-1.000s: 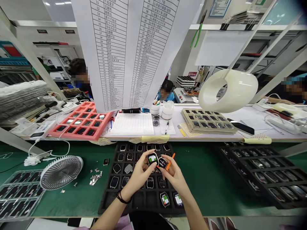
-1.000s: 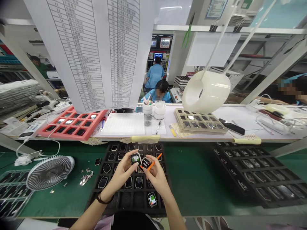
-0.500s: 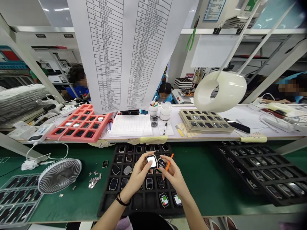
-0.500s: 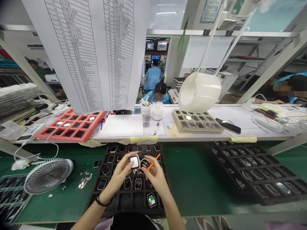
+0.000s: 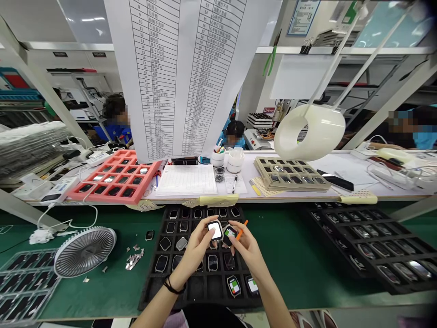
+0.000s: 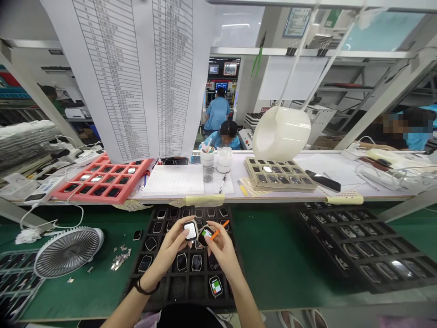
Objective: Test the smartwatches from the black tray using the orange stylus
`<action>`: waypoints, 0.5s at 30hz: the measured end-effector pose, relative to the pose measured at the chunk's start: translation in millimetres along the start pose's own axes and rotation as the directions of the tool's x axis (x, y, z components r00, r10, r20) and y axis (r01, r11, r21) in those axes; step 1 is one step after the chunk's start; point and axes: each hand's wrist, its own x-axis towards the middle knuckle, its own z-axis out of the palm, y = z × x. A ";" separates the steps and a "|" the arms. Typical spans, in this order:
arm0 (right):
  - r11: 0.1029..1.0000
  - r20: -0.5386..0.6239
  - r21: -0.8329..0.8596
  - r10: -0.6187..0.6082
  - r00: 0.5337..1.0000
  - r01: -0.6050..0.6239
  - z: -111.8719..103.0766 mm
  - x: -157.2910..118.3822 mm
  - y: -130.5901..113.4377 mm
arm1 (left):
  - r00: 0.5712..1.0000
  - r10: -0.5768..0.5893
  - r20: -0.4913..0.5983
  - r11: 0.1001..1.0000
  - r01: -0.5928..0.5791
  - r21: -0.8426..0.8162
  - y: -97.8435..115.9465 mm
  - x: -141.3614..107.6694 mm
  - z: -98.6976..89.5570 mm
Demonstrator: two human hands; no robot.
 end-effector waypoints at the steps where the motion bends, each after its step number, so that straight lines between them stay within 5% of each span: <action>1: 1.000 -0.011 0.003 -0.002 1.000 0.002 0.4 0.2 -0.3 | 1.000 0.002 0.001 1.000 -0.002 -0.005 -0.3 0.2 0.0; 7: 0.999 -0.046 0.045 -0.016 0.999 0.018 2.6 -0.3 1.2 | 1.000 0.025 0.017 0.999 -0.025 -0.028 -2.3 0.6 -0.9; 15: 0.999 0.093 0.050 -0.007 0.996 0.003 -2.1 1.0 7.5 | 0.996 0.064 0.056 0.997 -0.066 0.044 -7.6 1.5 -1.9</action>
